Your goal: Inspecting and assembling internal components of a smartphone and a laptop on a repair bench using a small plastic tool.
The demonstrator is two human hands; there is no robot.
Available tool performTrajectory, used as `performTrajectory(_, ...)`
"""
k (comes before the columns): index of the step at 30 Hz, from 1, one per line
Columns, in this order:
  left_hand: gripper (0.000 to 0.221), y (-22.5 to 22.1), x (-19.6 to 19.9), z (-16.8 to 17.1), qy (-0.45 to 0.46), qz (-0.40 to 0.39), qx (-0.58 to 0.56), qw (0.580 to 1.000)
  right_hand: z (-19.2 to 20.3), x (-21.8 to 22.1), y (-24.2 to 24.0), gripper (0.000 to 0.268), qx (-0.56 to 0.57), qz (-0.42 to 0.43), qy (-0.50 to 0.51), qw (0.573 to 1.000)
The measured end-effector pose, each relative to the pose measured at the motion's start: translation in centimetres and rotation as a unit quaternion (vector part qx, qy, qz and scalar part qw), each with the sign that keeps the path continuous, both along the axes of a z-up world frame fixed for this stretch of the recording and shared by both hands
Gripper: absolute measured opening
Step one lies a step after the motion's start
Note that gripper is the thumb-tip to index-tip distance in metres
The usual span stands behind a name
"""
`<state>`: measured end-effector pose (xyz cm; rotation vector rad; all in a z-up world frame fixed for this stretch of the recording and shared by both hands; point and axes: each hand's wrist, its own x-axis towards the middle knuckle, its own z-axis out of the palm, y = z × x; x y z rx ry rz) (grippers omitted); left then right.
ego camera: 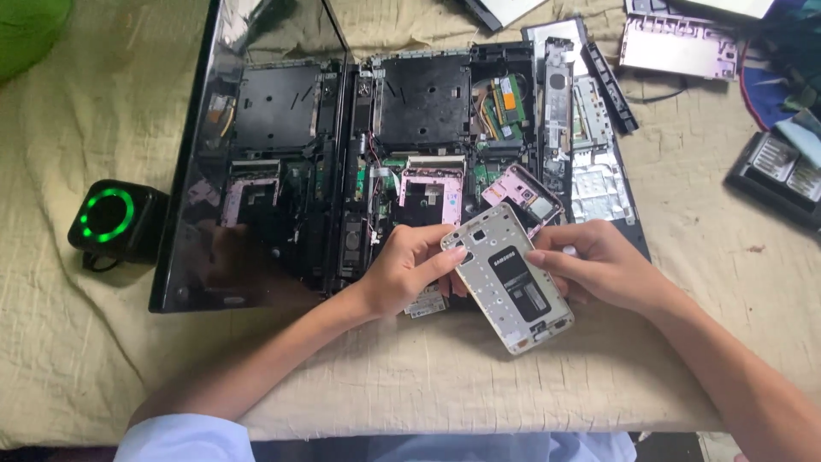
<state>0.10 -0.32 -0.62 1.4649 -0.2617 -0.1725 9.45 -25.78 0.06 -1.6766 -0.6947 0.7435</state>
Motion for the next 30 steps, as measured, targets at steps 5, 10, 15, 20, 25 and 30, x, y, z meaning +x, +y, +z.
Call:
performTrajectory(5, 0.024, 0.1, -0.1, -0.2, -0.014, 0.005, -0.004, 1.000, 0.4, -0.4, -0.1, 0.037, -0.002, -0.008, -0.012, 1.000)
performTrajectory(10, 0.024, -0.1, -0.2, -0.7, -0.032, 0.004, 0.002, 0.999, 0.2, -0.7, -0.4, 0.037, -0.029, -0.017, -0.034, 0.999)
performTrajectory(15, 0.027, 0.0, -0.3, -1.2, -0.028, 0.000, 0.008, 1.000, 0.2, -0.9, -0.4, 0.038, -0.029, -0.021, -0.035, 0.999)
performTrajectory(20, 0.033, 0.0, -0.3, -0.9, -0.018, -0.005, 0.011, 1.000, 1.0, -1.1, 0.3, 0.041, -0.025, -0.038, -0.028, 0.999)
performTrajectory(25, 0.039, 0.2, -0.3, -1.2, -0.001, -0.004, 0.019, 1.000, 1.5, -1.6, 0.7, 0.042, 0.016, -0.058, 0.022, 0.998)
performTrajectory(30, 0.042, -0.3, 0.0, -1.3, -0.015, 0.014, 0.019, 1.000, 1.3, -1.6, 0.2, 0.042, 0.013, -0.069, 0.037, 0.997)
